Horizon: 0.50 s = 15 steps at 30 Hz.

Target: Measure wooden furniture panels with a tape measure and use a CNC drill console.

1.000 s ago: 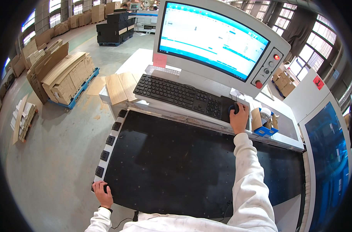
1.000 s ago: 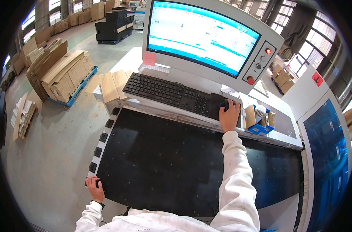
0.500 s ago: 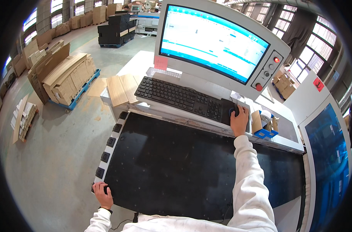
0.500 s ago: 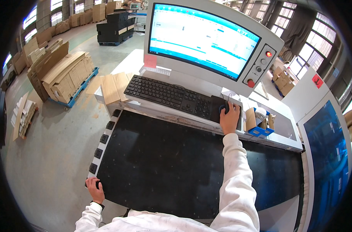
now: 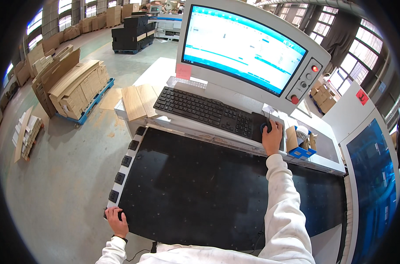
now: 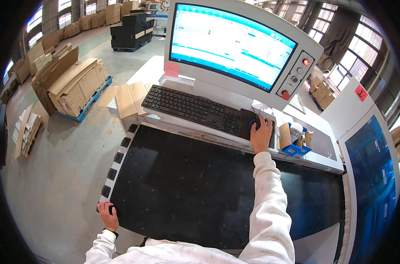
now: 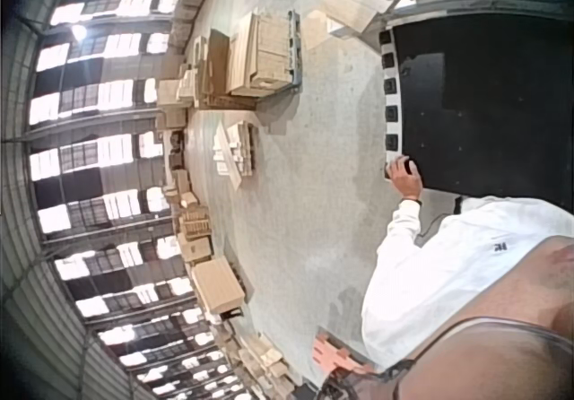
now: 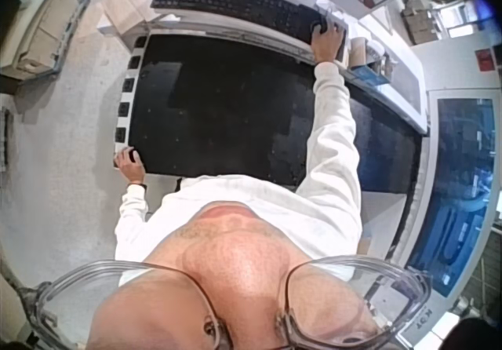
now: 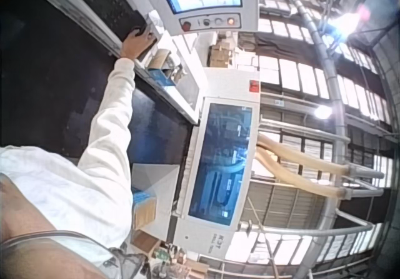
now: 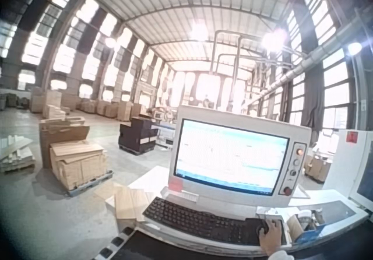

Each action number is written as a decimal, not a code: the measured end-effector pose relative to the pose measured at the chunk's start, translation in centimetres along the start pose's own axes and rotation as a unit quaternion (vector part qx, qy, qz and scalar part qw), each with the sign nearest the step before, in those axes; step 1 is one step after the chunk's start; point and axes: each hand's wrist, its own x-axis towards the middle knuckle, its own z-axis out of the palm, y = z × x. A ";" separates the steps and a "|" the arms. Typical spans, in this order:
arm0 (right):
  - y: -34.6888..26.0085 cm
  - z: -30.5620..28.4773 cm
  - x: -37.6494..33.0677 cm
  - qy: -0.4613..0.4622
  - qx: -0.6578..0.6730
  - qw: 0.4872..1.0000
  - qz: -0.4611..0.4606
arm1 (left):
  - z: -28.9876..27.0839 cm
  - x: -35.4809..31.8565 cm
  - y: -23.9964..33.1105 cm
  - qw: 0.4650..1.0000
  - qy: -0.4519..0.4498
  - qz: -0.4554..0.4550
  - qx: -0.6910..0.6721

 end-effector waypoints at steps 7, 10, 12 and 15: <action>0.1 0.0 0.0 0.004 -0.001 1.000 -0.009 | 0.0 0.0 0.1 1.000 -0.001 -0.006 0.003; -0.2 0.0 0.0 0.003 0.001 1.000 -0.007 | -0.1 0.0 0.1 1.000 0.002 -0.004 0.005; -0.2 0.0 0.0 0.001 0.003 1.000 -0.003 | -0.1 0.1 0.1 1.000 0.003 -0.003 0.004; 0.1 0.1 0.1 0.002 0.000 1.000 -0.003 | 0.0 0.1 0.1 1.000 0.003 -0.002 0.002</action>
